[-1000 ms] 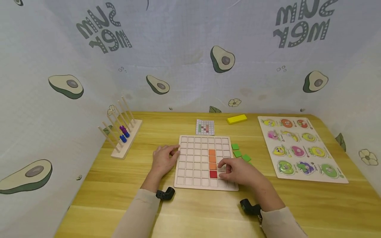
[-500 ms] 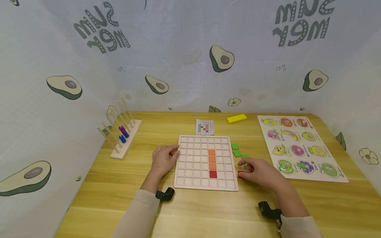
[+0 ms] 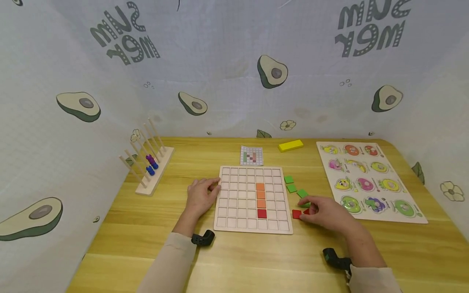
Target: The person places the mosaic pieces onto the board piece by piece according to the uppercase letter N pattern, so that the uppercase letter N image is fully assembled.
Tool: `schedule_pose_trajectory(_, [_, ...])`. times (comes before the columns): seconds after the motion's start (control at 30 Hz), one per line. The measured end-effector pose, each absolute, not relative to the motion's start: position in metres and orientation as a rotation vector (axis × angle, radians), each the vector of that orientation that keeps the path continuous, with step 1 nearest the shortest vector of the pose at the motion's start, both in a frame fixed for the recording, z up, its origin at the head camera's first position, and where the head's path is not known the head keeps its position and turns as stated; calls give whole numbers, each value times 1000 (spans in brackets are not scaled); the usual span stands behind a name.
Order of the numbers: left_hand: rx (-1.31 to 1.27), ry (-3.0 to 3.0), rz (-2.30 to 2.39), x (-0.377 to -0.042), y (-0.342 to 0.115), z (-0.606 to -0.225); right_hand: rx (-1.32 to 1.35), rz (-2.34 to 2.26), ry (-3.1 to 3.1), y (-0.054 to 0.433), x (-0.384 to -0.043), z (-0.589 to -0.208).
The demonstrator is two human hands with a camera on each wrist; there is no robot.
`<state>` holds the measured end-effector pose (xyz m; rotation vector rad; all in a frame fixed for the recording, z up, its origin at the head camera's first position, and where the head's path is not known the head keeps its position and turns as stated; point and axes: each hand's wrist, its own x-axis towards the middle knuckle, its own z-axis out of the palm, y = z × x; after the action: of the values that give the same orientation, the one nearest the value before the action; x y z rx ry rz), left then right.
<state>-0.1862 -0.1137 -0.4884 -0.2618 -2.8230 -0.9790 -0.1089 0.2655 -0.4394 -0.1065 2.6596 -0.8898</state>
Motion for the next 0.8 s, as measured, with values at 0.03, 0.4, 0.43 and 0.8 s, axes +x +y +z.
schedule_pose_trajectory(0.03, [-262, -2825, -979, -186, -114, -488, -101, -898, 2649, 265, -108, -440])
schedule_pose_trajectory(0.4, [-260, -2836, -995, -189, -114, -488, -76, -903, 2640, 261, -105, -443])
schedule_pose_trajectory(0.43, [-256, -2840, -994, -188, -114, -488, -74, -900, 2638, 262, -105, -443])
schedule_pose_trajectory(0.8, [-244, -2828, -999, -186, -113, -491, -124, -910, 2660, 259, -105, -437])
